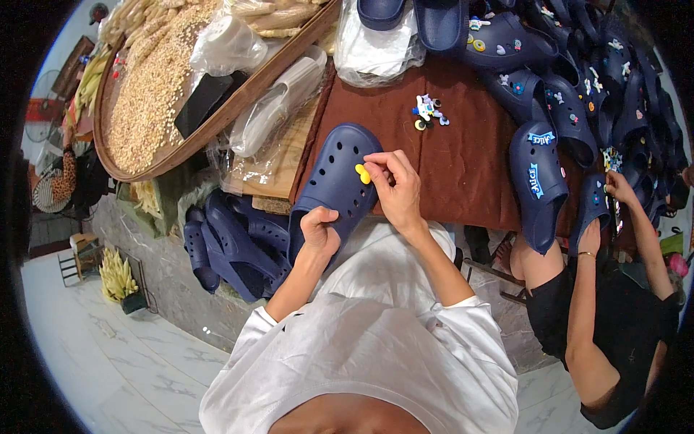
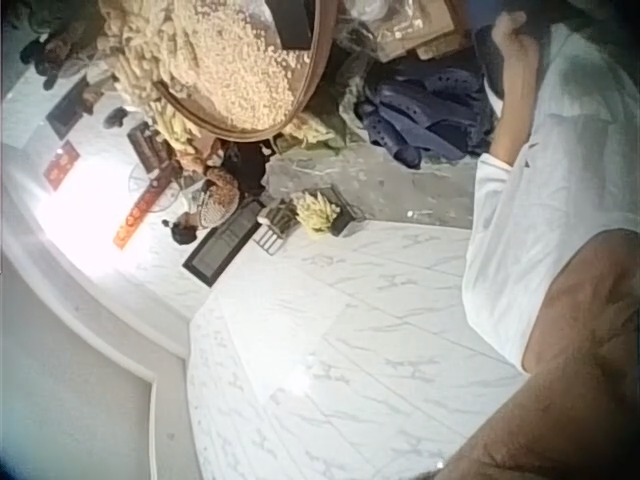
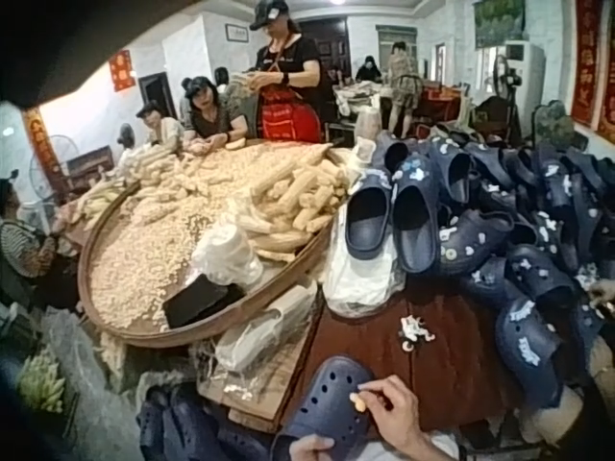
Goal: Decorating blue clog shoes by pushing plastic charms into the ventilation holes.
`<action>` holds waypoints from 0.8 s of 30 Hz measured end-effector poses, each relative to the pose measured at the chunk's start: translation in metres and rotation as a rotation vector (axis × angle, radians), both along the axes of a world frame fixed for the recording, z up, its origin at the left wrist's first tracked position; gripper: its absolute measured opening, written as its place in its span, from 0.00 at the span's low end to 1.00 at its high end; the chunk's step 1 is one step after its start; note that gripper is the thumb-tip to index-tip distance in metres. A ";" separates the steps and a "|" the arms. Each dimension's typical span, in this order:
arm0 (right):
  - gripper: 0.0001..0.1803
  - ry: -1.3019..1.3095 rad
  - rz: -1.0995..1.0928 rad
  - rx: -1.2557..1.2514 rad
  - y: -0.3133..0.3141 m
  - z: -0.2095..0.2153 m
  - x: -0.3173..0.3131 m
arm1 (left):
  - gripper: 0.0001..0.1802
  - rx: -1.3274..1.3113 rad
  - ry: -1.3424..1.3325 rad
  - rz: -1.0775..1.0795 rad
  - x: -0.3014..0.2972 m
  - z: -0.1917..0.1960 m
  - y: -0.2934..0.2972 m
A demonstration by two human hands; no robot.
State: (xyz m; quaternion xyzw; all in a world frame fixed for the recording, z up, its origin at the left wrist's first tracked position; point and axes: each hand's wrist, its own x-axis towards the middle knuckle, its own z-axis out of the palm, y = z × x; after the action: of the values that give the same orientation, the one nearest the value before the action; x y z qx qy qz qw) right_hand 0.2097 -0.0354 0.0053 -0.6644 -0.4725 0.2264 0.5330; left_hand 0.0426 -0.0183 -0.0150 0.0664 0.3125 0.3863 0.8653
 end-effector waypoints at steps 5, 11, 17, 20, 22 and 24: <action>0.07 -0.040 -0.038 0.013 -0.003 -0.002 -0.005 | 0.27 -0.040 0.016 0.007 0.005 0.012 0.004; 0.07 -0.146 -0.137 0.025 -0.008 -0.002 -0.012 | 0.28 -0.093 -0.008 0.037 0.016 0.038 0.002; 0.06 -0.012 -0.078 0.010 -0.015 0.006 -0.007 | 0.29 -0.123 -0.076 0.038 0.020 0.039 -0.005; 0.06 0.072 -0.087 0.030 -0.018 0.001 -0.010 | 0.28 -0.104 -0.081 0.015 0.022 0.033 -0.010; 0.06 0.208 -0.127 -0.035 -0.020 -0.006 -0.011 | 0.28 -0.087 -0.081 -0.003 0.023 0.029 -0.017; 0.07 0.158 -0.168 0.001 -0.016 -0.011 -0.009 | 0.26 -0.128 -0.017 -0.046 0.023 0.025 -0.026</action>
State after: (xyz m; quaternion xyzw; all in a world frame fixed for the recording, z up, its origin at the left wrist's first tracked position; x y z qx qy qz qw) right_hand 0.2008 -0.0512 -0.0055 -0.6815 -0.3719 0.2323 0.5858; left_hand 0.0656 -0.0443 0.0096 0.0150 0.3276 0.3460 0.8791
